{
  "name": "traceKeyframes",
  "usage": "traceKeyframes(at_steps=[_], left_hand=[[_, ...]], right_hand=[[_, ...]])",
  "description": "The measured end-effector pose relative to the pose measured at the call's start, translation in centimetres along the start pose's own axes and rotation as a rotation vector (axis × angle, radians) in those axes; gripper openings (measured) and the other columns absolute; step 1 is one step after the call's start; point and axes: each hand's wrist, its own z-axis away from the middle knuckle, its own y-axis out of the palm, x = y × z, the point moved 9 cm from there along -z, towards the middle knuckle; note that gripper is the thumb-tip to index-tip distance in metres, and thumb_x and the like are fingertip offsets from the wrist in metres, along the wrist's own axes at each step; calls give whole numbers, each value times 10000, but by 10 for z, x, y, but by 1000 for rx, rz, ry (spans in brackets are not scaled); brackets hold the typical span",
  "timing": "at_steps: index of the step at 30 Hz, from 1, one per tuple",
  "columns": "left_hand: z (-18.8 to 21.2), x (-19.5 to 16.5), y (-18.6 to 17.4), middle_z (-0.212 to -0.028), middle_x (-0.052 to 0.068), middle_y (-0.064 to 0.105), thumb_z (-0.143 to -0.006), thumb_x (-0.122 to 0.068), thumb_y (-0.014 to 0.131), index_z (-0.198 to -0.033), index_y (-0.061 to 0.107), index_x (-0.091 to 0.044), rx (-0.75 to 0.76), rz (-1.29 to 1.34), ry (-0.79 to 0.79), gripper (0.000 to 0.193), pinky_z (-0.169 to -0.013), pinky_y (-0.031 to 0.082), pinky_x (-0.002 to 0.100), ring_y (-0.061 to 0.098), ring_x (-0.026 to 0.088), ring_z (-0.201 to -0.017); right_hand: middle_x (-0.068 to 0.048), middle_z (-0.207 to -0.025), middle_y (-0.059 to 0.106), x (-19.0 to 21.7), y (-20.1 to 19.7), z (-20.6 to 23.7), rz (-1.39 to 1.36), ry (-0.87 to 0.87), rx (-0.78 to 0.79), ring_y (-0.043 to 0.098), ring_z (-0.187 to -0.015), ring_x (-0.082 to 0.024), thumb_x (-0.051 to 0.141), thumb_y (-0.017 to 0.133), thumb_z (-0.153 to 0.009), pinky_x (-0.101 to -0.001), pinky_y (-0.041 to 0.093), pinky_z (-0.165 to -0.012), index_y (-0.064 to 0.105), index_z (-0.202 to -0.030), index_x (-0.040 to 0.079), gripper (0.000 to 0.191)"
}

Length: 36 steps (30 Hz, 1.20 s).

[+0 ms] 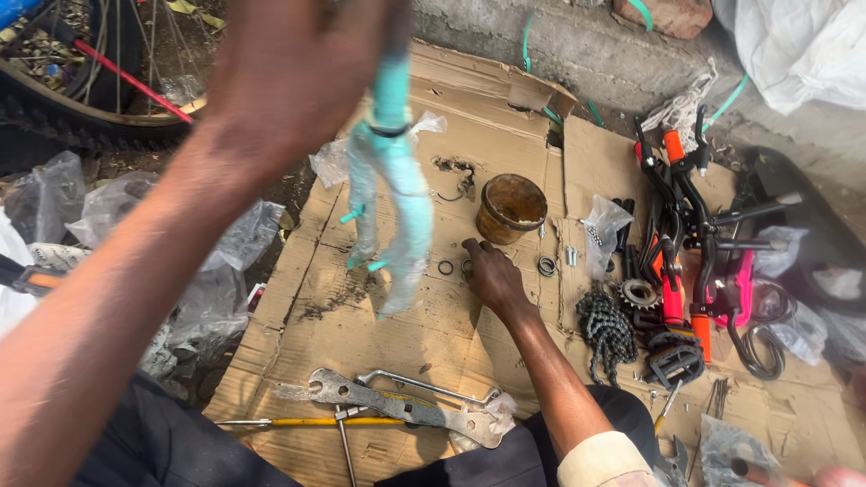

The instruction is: The person sits on a cardboard sheet and assembles small ball bearings into metal bearing races by hand. They pick up bearings from a plastic bag, place them into the races, and then handle two bicycle forks, inserting a metal tube into each fork's steerer tube.

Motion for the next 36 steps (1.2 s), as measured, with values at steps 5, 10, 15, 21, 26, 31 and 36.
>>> traceKeyframes(at_steps=[5, 10, 15, 21, 26, 31, 36], left_hand=[[-22, -6, 30, -821, 58, 675, -1098, -277, 589, -1073, 653, -84, 10, 73, 97, 204, -618, 553, 325, 704, 178, -710], [-29, -21, 33, -1080, 97, 720, -1062, -229, 732, -1158, 619, -60, -61, 143, 149, 225, -724, 635, 354, 770, 186, -867], [-39, -14, 42, -1052, 82, 742, -986, -246, 792, -1418, 452, -90, -14, 63, 30, 571, -768, 593, 468, 765, 222, -901], [-43, -27, 38, -1012, 77, 755, -926, -145, 821, -1644, 186, -204, -28, 85, 44, 960, -785, 624, 464, 777, 232, -926], [-44, -23, 41, -990, 76, 761, -920, -137, 840, -1650, 83, -170, -4, 129, -1, 1052, -779, 603, 488, 769, 244, -919], [-43, -19, 44, -947, 69, 758, -904, -106, 827, -1641, 46, -146, 3, 187, -13, 1075, -785, 608, 475, 775, 226, -905], [-43, -21, 45, -960, 52, 756, -922, -100, 827, -1647, 26, -181, -4, 192, 23, 1083, -791, 629, 452, 777, 208, -920]], right_hand=[[-177, -1177, 676, 3, -10, 2, -187, 66, 36, 696, -1023, -301, 132, 675, -889, -436, 577, -882, 548, -1391, 97, 520], [-59, -1153, 690, 4, -82, 15, -1454, 119, -136, 688, -1012, -200, 154, 672, -899, -412, 591, -892, 601, -1298, 92, 410], [-102, -1158, 715, 29, -221, 29, -1906, -105, -280, 693, -1110, -249, 214, 671, -967, -442, 589, -934, 655, -1253, 100, 308], [-117, -1204, 709, 87, -333, 53, -1921, -427, -419, 697, -1173, -237, 137, 688, -1011, -419, 603, -1028, 649, -1224, 82, 223], [-150, -1196, 702, 118, -364, 54, -1800, -595, -521, 725, -1134, -246, 39, 709, -1012, -398, 619, -1011, 638, -1178, 61, 182], [-142, -1167, 695, 133, -373, 50, -1650, -693, -600, 731, -1101, -231, -6, 727, -997, -381, 629, -1034, 615, -1161, 21, 200], [-151, -1187, 713, 138, -375, 44, -1604, -722, -601, 722, -1104, -204, -17, 727, -995, -370, 622, -1059, 597, -1158, 20, 212]])
